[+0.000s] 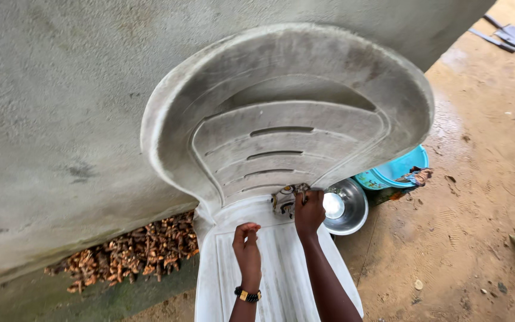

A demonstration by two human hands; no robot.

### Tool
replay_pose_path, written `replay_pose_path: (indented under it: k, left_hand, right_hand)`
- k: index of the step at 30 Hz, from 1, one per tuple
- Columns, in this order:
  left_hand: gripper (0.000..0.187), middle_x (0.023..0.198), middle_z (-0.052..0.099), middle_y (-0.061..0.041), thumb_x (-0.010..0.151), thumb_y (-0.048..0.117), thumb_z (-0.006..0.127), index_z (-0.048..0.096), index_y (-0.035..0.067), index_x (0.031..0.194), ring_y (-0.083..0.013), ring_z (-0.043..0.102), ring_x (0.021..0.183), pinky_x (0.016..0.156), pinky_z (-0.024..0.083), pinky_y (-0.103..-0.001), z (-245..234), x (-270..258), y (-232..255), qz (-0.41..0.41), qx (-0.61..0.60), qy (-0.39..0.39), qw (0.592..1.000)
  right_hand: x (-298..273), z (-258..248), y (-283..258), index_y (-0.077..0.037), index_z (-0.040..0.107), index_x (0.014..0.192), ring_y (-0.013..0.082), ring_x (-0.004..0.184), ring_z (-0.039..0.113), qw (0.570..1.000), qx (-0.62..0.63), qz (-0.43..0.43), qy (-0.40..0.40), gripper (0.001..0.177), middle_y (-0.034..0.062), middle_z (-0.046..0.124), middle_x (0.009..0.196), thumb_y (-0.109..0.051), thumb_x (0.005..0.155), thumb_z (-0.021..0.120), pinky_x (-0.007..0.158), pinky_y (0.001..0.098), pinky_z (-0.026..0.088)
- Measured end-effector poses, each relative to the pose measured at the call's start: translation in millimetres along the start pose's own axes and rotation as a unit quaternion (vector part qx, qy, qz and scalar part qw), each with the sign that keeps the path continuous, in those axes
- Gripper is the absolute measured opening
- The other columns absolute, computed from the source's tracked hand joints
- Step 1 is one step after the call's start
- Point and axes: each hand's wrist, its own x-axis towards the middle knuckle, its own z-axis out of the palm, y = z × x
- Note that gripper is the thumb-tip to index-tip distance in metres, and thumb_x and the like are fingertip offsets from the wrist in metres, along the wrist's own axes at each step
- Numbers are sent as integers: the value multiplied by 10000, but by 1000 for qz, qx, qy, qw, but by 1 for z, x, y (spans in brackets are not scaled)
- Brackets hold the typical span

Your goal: The person cleans a plastic chair by wiping its seat, backrest, and edges with a cloth, folding the cloth, and wiping the chair again.

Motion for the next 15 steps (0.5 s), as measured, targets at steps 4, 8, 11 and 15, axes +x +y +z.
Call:
replay_pose_path:
  k: [4,8,11,15]
  left_hand:
    - [115,963,731,-40,990,56,560,671,65,962,-128,670,940,815,489,-300,-13,0,-1,-7,13,19,1000]
    - [135,951,723,-34,1006,61,557,671,60,932,-142,652,897,798,486,-307,-12,1,8,29,27,36,999]
    - [148,944,730,-21,1000,63,543,672,69,927,-136,663,883,766,490,-309,-11,2,21,13,35,43,998]
    - [129,941,719,-33,1012,59,556,661,59,936,-123,631,876,791,483,-288,-19,3,29,16,-11,67,998]
  right_hand:
    - [1,-6,-5,-34,597,864,388,782,659,996,60,61,0,211,140,625,982,-201,897,722,687,496,508]
    - [6,7,-57,-30,606,872,388,779,636,982,143,-120,-21,199,151,609,935,-177,896,738,682,464,508]
    - [-2,16,-106,-28,630,934,374,776,646,964,200,-163,-56,159,142,626,934,-148,903,730,680,447,515]
    - [-27,19,-145,-34,617,984,359,764,669,950,219,-218,-54,155,139,635,962,-114,906,724,629,441,523]
